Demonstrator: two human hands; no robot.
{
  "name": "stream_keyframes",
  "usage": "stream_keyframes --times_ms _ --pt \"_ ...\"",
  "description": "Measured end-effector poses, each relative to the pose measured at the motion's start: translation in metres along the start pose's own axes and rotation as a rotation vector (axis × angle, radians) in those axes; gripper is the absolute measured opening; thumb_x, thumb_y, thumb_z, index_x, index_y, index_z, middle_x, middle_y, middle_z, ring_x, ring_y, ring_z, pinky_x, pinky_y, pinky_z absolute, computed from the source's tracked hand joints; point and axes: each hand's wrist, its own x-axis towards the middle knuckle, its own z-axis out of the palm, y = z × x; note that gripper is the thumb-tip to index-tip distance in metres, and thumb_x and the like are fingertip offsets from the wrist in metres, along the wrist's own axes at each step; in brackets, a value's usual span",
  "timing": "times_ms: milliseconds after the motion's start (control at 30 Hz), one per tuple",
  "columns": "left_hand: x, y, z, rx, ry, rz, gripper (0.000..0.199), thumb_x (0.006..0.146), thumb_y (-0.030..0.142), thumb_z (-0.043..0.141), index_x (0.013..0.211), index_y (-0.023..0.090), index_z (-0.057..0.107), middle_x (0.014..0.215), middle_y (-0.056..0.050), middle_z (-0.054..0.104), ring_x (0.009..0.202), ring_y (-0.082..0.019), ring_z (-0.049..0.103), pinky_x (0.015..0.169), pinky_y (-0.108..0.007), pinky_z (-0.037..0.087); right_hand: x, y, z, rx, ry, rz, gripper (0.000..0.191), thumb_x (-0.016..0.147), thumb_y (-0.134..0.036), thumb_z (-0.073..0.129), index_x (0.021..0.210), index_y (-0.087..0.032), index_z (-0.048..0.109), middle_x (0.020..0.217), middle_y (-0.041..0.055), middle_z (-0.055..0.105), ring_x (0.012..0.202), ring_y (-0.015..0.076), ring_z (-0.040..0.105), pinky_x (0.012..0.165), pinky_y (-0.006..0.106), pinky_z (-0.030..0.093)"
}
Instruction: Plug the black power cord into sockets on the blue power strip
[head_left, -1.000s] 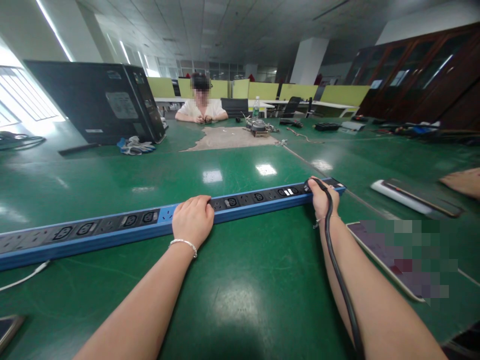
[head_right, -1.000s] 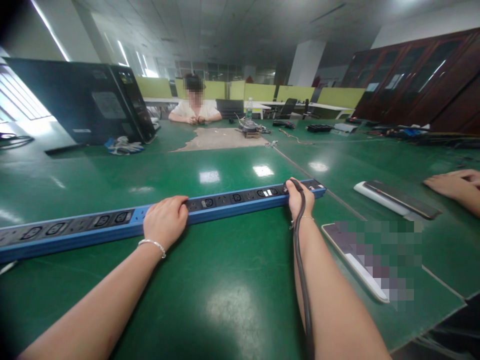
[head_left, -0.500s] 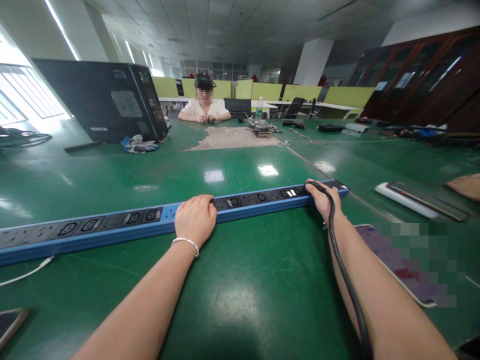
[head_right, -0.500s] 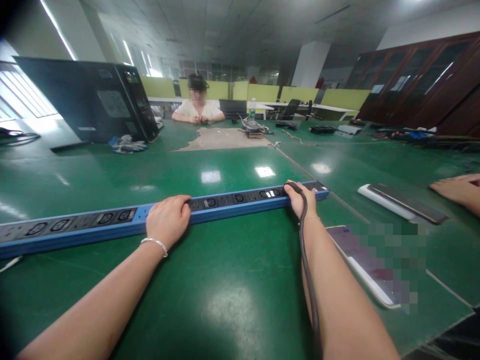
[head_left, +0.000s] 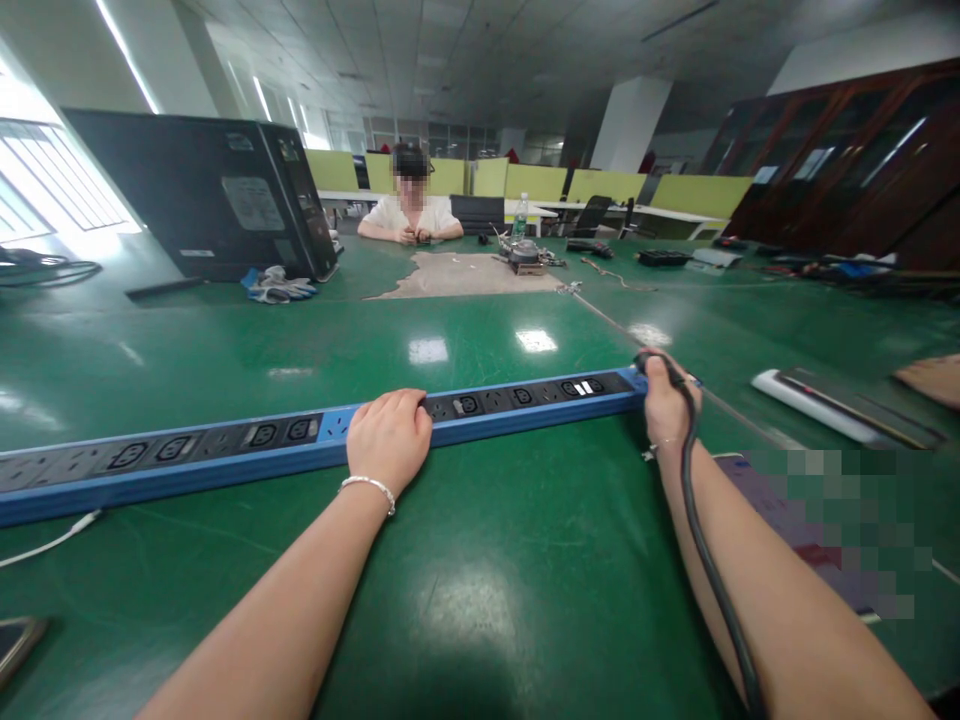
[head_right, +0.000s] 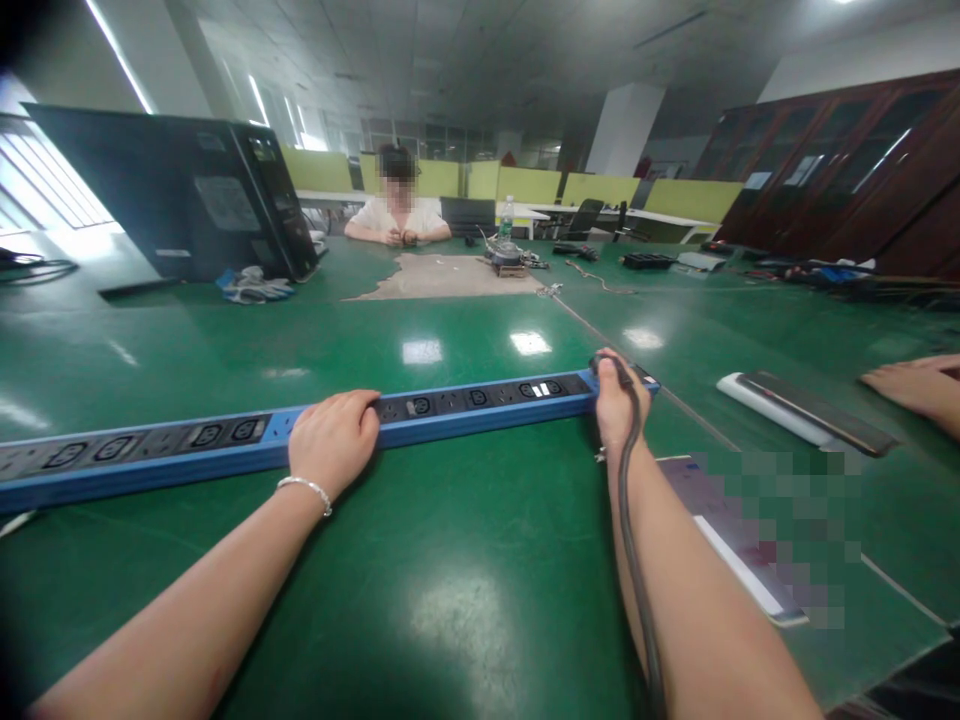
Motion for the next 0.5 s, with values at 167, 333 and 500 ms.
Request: stream_keyframes --times_ms 167,333,500 --pt "0.0 0.0 -0.001 -0.003 -0.011 -0.003 0.032 0.086 0.026 0.037 0.104 0.022 0.063 0.106 -0.003 0.069 0.101 -0.02 0.061 0.09 -0.035 0.04 0.01 0.016 -0.007 0.133 0.19 0.07 0.039 0.08 -0.049 0.053 0.098 -0.017 0.069 0.096 0.005 0.069 0.092 0.0211 0.064 0.088 0.039 0.048" --pt "0.0 -0.001 -0.001 -0.003 -0.012 0.0 0.032 0.086 0.026 0.037 0.104 0.022 0.064 0.106 -0.004 0.069 0.101 -0.02 0.061 0.09 -0.036 0.04 0.01 0.027 -0.006 0.055 0.094 0.064 0.041 0.08 -0.051 0.053 0.096 -0.018 0.069 0.095 0.0048 0.07 0.094 0.0223 0.064 0.089 0.04 0.048" --pt "0.001 -0.001 -0.001 0.004 -0.017 0.005 0.032 0.086 0.026 0.037 0.104 0.022 0.063 0.106 -0.004 0.069 0.101 -0.021 0.061 0.09 -0.036 0.04 0.011 0.031 -0.007 -0.055 -0.057 0.035 0.042 0.082 -0.052 0.048 0.101 -0.021 0.068 0.103 0.0053 0.069 0.102 0.0234 0.061 0.096 0.042 0.043"
